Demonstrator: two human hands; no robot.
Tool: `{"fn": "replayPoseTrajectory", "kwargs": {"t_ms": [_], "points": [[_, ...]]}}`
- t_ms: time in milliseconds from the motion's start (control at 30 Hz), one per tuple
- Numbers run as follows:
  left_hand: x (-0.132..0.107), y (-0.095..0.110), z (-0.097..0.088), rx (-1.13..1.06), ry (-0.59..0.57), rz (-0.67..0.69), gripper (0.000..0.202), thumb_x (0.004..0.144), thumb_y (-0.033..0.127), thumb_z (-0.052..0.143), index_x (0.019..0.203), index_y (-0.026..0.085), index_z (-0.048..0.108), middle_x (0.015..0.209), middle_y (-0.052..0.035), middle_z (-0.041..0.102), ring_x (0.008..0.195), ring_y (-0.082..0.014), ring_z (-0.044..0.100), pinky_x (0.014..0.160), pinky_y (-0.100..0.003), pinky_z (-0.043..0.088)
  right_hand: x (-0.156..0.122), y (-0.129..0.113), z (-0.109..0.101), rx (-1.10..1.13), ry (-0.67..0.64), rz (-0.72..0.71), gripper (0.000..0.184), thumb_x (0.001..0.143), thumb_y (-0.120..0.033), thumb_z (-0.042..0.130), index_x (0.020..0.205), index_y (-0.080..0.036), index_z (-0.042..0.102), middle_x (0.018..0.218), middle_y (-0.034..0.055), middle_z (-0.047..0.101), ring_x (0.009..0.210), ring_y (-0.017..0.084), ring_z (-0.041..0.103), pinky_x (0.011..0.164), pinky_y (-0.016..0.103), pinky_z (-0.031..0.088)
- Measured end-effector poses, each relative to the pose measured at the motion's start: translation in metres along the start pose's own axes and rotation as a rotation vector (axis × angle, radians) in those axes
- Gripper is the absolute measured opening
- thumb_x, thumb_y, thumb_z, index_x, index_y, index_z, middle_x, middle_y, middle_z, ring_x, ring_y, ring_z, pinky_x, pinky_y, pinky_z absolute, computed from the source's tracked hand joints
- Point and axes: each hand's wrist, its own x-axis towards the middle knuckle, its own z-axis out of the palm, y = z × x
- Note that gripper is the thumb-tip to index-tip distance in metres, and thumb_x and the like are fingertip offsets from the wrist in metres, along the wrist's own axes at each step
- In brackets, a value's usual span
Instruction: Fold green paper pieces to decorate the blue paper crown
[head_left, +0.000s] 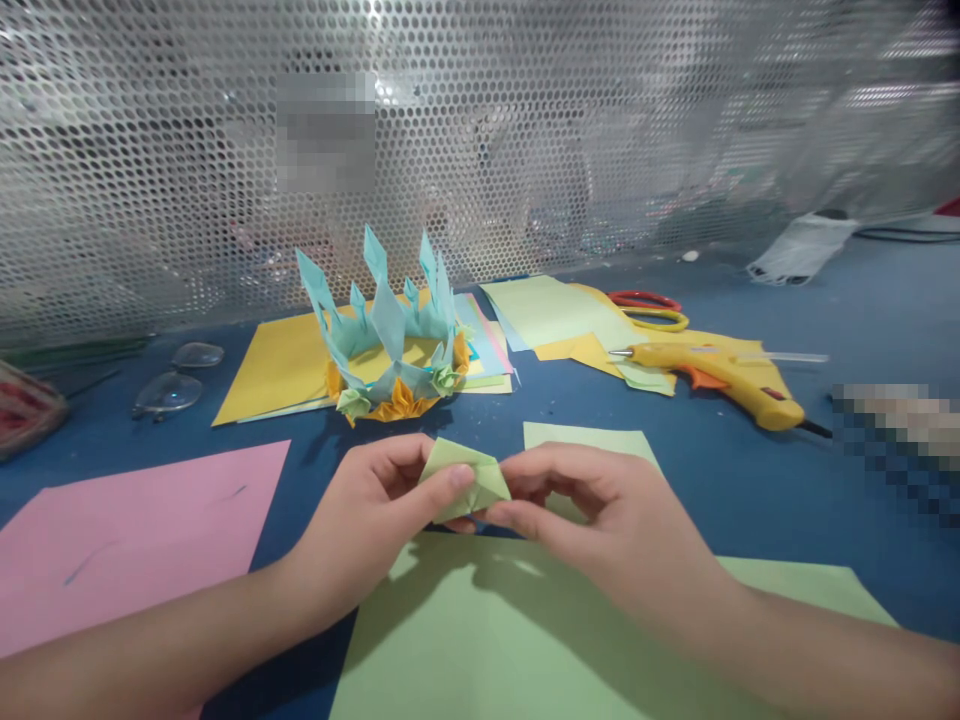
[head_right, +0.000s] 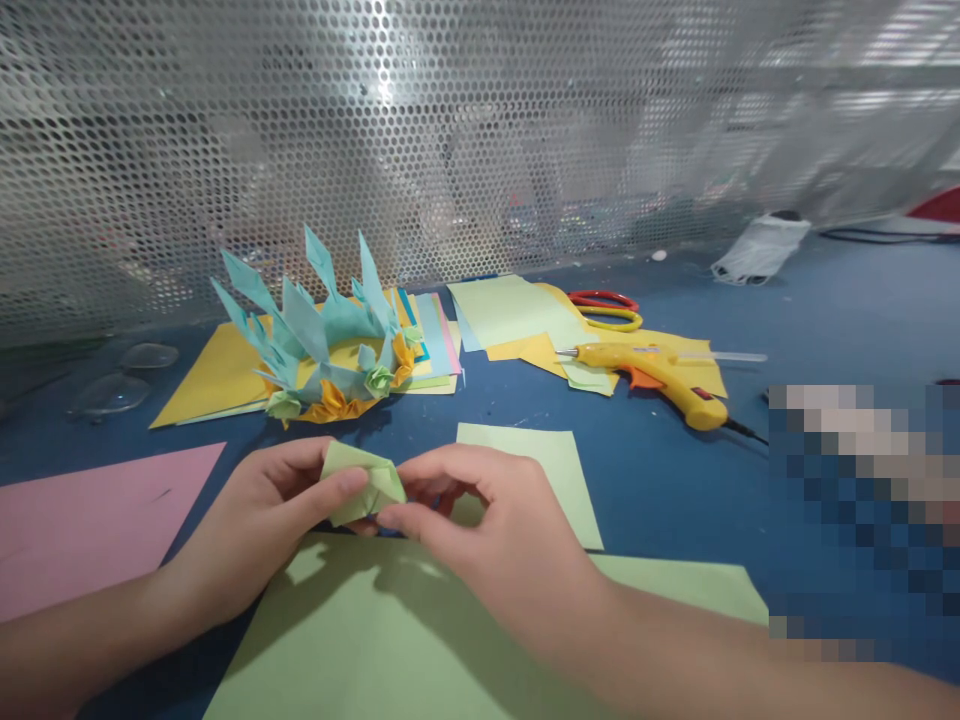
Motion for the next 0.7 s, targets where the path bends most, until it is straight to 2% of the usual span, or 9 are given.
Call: {"fn": "replayPoseTrajectory", "kwargs": {"t_ms": [100,267,400,467,533,600,667,700], "points": [[-0.0006,-0.0009,0.0001,-0.031,-0.029,-0.007,0.014,0.079,0.022,0.072,0.065,0.019,0.073,0.061,0.0048,0.072,0.057,-0.0081,0.063,0.054,-0.013,0.048,0.0018,-0.0016,-0.0003,0.037,-0.007,0.03,0.009,0.08,-0.022,0.068,0.073,-0.023,0.073,0.072,-0.0024,0.073,0.067,0.015,0.066,0.061,0.022,0.053],[0.0014,-0.0021,-0.0002,-0.03,-0.026,0.011,0.019,0.077,0.021,0.074,0.059,0.019,0.069,0.061,0.0061,0.07,0.057,-0.0068,0.06,0.056,-0.013,0.046,0.0047,-0.0003,-0.0016,0.115,-0.014,0.126,0.009,0.077,-0.027,0.068,0.072,-0.021,0.073,0.075,0.0018,0.074,0.067,0.018,0.065,0.057,0.026,0.053],[0.0018,-0.0016,-0.0001,0.015,-0.001,0.03,0.021,0.075,0.02,0.073,0.057,0.017,0.064,0.056,0.0068,0.063,0.053,-0.0062,0.053,0.054,-0.015,0.043,0.0042,0.0014,-0.0021,0.17,0.004,0.043,0.01,0.077,-0.026,0.07,0.068,-0.022,0.07,0.076,0.0012,0.072,0.072,0.017,0.065,0.066,0.028,0.053],[0.0007,-0.003,-0.0004,0.037,-0.005,0.036,0.019,0.075,0.02,0.073,0.058,0.017,0.064,0.054,0.0067,0.059,0.052,-0.0063,0.051,0.054,-0.015,0.043,0.0039,0.0018,-0.002,0.164,0.009,0.019,0.012,0.078,-0.026,0.069,0.068,-0.022,0.069,0.075,0.0009,0.07,0.072,0.017,0.063,0.065,0.028,0.052],[-0.0002,-0.0054,-0.0013,0.069,-0.034,0.051,0.013,0.077,0.022,0.072,0.066,0.018,0.068,0.063,0.0042,0.064,0.059,-0.0082,0.056,0.058,-0.016,0.045,0.0037,0.0019,-0.0016,0.138,0.003,0.018,0.013,0.079,-0.024,0.067,0.067,-0.021,0.067,0.074,0.0007,0.067,0.069,0.016,0.06,0.062,0.028,0.049],[-0.0003,-0.0078,-0.0027,0.105,-0.059,0.088,0.008,0.078,0.022,0.072,0.071,0.019,0.07,0.084,-0.0003,0.069,0.077,-0.0127,0.063,0.068,-0.019,0.049,0.0036,0.0019,-0.001,0.111,-0.018,0.016,0.013,0.079,-0.021,0.064,0.065,-0.02,0.064,0.072,0.0002,0.064,0.065,0.015,0.057,0.059,0.028,0.046],[0.0002,-0.0094,-0.004,0.15,-0.06,0.146,0.007,0.075,0.02,0.074,0.069,0.02,0.07,0.099,-0.0027,0.067,0.091,-0.0164,0.063,0.073,-0.021,0.05,0.0034,0.0022,-0.0006,0.084,-0.044,0.005,0.013,0.078,-0.018,0.062,0.065,-0.02,0.062,0.071,-0.0004,0.061,0.063,0.015,0.054,0.056,0.027,0.043],[0.0005,-0.0098,-0.0045,0.18,-0.054,0.175,0.009,0.074,0.02,0.075,0.066,0.019,0.069,0.098,-0.0028,0.064,0.09,-0.0164,0.062,0.072,-0.021,0.049,0.0033,0.0024,-0.0007,0.072,-0.05,-0.005,0.013,0.078,-0.017,0.061,0.065,-0.02,0.06,0.071,-0.001,0.06,0.062,0.014,0.053,0.055,0.027,0.042]]}}
